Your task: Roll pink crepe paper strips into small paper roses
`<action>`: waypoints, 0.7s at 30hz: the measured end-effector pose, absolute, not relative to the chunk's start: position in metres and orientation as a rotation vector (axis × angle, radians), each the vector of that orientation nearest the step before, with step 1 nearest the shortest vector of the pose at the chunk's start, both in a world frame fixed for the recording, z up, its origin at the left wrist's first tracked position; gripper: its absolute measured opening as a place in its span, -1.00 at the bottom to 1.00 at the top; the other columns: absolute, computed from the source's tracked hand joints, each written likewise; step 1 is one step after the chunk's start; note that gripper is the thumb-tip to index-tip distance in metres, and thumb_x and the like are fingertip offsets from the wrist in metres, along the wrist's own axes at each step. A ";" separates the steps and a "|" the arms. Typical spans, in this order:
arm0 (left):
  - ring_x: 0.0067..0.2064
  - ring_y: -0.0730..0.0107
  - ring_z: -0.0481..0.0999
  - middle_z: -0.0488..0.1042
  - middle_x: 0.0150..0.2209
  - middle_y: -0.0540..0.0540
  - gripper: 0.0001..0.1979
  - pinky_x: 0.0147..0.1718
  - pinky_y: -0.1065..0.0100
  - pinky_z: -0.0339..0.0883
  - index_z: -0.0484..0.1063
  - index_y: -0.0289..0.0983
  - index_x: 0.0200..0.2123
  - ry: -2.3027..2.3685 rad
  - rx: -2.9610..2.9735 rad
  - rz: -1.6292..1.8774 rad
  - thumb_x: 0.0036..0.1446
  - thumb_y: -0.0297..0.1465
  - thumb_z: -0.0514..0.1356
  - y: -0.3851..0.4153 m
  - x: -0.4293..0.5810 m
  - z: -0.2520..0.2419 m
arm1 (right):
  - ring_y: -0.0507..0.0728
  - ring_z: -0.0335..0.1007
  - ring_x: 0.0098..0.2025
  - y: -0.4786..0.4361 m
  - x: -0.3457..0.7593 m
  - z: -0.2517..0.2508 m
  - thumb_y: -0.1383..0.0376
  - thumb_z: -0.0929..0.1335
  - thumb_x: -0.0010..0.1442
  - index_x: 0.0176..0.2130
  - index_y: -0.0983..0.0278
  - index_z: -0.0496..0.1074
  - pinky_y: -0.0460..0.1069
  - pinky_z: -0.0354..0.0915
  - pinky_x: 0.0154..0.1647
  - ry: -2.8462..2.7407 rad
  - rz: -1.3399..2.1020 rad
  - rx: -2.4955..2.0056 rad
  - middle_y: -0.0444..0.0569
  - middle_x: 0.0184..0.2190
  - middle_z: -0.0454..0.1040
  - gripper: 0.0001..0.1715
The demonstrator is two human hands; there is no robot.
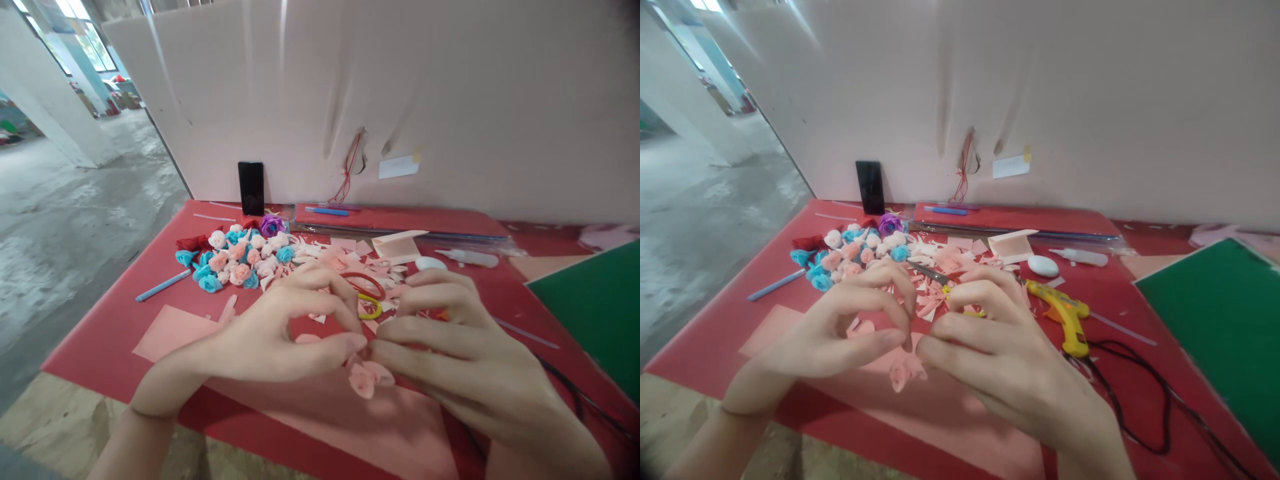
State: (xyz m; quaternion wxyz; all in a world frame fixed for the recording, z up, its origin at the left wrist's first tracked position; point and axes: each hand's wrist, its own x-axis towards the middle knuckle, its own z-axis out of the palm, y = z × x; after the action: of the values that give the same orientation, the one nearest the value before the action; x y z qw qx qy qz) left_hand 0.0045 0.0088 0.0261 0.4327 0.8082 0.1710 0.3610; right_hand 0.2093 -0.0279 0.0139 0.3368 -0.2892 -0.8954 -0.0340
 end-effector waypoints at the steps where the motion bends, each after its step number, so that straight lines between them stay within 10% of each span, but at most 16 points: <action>1: -0.25 0.52 0.38 0.40 -0.37 -0.01 -0.85 -0.14 0.45 0.27 0.41 -0.34 -0.50 0.420 2.012 0.901 0.11 -0.55 0.21 0.008 0.004 0.026 | 0.09 0.20 -0.29 -0.029 0.209 0.014 0.47 0.20 0.29 -0.31 0.15 0.33 0.08 0.10 0.07 -2.324 -0.107 -0.756 -0.21 -0.50 0.46 -0.74; 21: -0.10 0.43 0.39 0.35 -0.27 -0.03 -0.84 0.02 0.34 0.27 0.31 -0.29 -0.47 0.383 1.838 0.549 0.17 -0.52 0.14 0.010 0.003 0.026 | 0.07 0.24 -0.26 -0.031 0.199 0.017 0.50 0.26 0.24 -0.16 0.10 0.49 0.03 0.17 -0.11 -2.304 0.232 -0.716 -0.22 -0.44 0.51 -0.65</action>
State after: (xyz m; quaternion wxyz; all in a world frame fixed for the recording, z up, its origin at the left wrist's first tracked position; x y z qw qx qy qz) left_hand 0.0033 0.0103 0.0259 0.5586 0.7794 0.1623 0.2326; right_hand 0.1995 -0.0314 0.0174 0.3514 -0.2765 -0.8900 0.0896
